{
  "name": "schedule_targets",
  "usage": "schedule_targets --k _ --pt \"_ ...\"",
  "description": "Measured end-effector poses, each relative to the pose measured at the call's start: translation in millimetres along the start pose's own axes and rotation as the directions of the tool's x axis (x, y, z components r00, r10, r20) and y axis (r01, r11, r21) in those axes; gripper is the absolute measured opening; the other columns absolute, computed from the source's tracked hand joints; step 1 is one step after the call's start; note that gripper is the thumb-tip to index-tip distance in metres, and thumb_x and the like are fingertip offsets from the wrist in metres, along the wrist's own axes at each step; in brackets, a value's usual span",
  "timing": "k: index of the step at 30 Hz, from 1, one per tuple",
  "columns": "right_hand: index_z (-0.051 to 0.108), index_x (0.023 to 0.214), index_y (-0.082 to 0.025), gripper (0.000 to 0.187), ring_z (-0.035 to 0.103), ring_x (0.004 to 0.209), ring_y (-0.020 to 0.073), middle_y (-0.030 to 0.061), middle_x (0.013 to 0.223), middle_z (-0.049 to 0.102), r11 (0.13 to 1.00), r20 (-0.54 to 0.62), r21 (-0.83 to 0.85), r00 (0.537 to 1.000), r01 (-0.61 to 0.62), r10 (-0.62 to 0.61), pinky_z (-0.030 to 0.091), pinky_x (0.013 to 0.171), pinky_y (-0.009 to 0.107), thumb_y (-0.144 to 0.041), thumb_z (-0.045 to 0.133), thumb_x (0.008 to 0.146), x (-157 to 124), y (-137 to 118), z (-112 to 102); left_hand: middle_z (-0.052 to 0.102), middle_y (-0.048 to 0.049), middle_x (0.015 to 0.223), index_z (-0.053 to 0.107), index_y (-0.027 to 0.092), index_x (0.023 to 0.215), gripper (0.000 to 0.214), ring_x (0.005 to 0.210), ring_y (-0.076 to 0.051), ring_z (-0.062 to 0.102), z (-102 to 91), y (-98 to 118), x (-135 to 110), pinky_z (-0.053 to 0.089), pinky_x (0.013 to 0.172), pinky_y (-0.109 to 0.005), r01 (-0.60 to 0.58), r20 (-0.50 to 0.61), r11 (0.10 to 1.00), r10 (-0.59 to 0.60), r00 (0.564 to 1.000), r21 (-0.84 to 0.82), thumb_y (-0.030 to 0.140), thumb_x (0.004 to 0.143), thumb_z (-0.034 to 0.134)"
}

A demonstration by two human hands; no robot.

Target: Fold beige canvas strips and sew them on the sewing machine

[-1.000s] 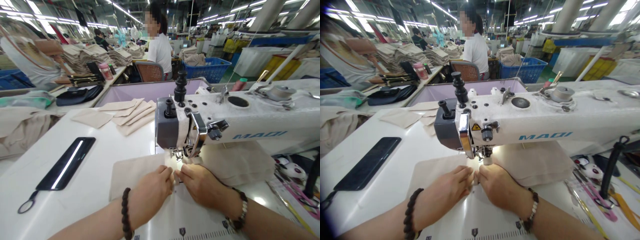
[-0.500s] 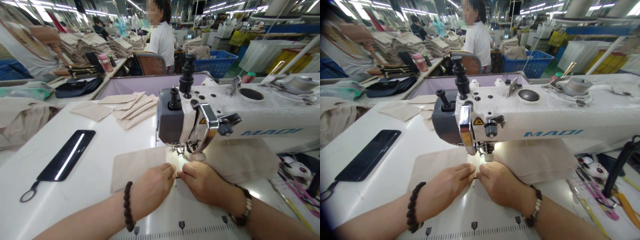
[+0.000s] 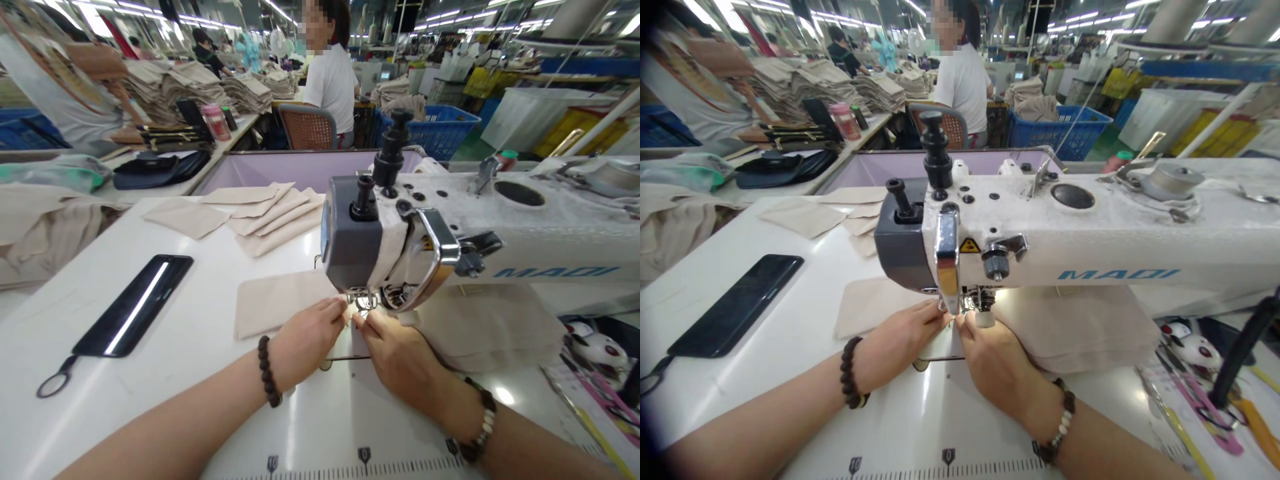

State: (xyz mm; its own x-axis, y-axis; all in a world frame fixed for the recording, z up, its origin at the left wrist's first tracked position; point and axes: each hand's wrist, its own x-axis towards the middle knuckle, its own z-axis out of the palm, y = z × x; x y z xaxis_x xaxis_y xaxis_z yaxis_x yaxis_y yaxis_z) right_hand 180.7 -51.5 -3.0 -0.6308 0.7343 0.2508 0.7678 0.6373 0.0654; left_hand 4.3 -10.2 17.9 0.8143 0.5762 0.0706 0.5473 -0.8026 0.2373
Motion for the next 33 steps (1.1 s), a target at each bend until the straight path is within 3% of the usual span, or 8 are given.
schedule_targets --k 11,16,23,29,31,33 --pt "0.056 0.101 -0.01 0.029 0.049 0.068 0.0179 0.0085 0.08 0.054 0.997 0.04 0.005 0.997 -0.073 0.073 0.041 0.06 0.031 -0.002 0.04 0.078 -3 0 7 0.059 -0.0079 0.097 0.058 0.01 0.096 0.016 0.096 -0.018 0.056 2.6 -14 9 0.043 0.093 -0.029 0.064 -0.038 0.998 -0.066 0.997 -0.029 0.01 0.086 0.045" --pt "0.054 0.111 -0.007 0.037 0.055 0.074 0.0184 0.0109 0.084 0.058 0.997 0.043 0.037 0.997 -0.063 0.062 0.045 0.071 0.031 -0.001 0.038 0.079 -6 2 12 0.059 -0.0086 0.099 0.058 0.009 0.095 0.015 0.094 -0.019 0.056 6.2 -15 9 0.045 0.089 -0.028 0.054 -0.053 0.999 -0.054 0.997 0.0 0.011 0.086 0.046" --pt "0.056 0.107 -0.006 0.036 0.059 0.066 0.0174 0.0103 0.079 0.06 0.999 -0.091 0.025 0.996 -0.022 0.024 0.05 0.064 0.03 -0.002 0.032 0.08 -8 4 17 0.056 -0.0109 0.104 0.056 0.008 0.1 0.02 0.101 -0.021 0.051 6.7 -9 0 0.041 0.092 -0.032 0.064 -0.113 0.994 -0.054 0.992 0.091 0.014 0.089 0.041" --pt "0.056 0.106 -0.008 0.035 0.061 0.065 0.017 0.0109 0.079 0.061 0.999 -0.172 0.0 0.984 0.04 -0.039 0.051 0.062 0.027 -0.008 0.029 0.084 -10 9 21 0.058 -0.01 0.09 0.058 0.009 0.089 0.019 0.079 -0.022 0.056 7.5 -6 -8 0.048 0.064 -0.033 0.226 -0.071 0.946 -0.215 0.974 0.232 0.011 0.086 0.04" --pt "0.055 0.11 -0.008 0.035 0.062 0.067 0.0165 0.0111 0.083 0.062 0.997 -0.172 0.001 0.982 0.075 -0.074 0.051 0.059 0.023 -0.01 0.03 0.085 -11 12 22 0.056 -0.0168 0.105 0.056 0.004 0.101 0.024 0.093 -0.026 0.056 10.4 -15 -7 0.048 0.072 -0.035 0.304 -0.096 0.921 -0.289 0.952 0.243 0.01 0.085 0.039" --pt "0.054 0.111 -0.008 0.035 0.062 0.068 0.0161 0.0112 0.085 0.062 0.992 -0.173 0.008 0.977 0.128 -0.125 0.05 0.058 0.022 -0.012 0.03 0.086 -10 14 20 0.042 -0.0244 0.127 0.044 0.0 0.119 0.038 0.114 -0.032 0.045 13.2 -26 -5 0.043 0.087 -0.041 0.386 -0.153 0.888 -0.357 0.921 0.25 0.011 0.084 0.039"
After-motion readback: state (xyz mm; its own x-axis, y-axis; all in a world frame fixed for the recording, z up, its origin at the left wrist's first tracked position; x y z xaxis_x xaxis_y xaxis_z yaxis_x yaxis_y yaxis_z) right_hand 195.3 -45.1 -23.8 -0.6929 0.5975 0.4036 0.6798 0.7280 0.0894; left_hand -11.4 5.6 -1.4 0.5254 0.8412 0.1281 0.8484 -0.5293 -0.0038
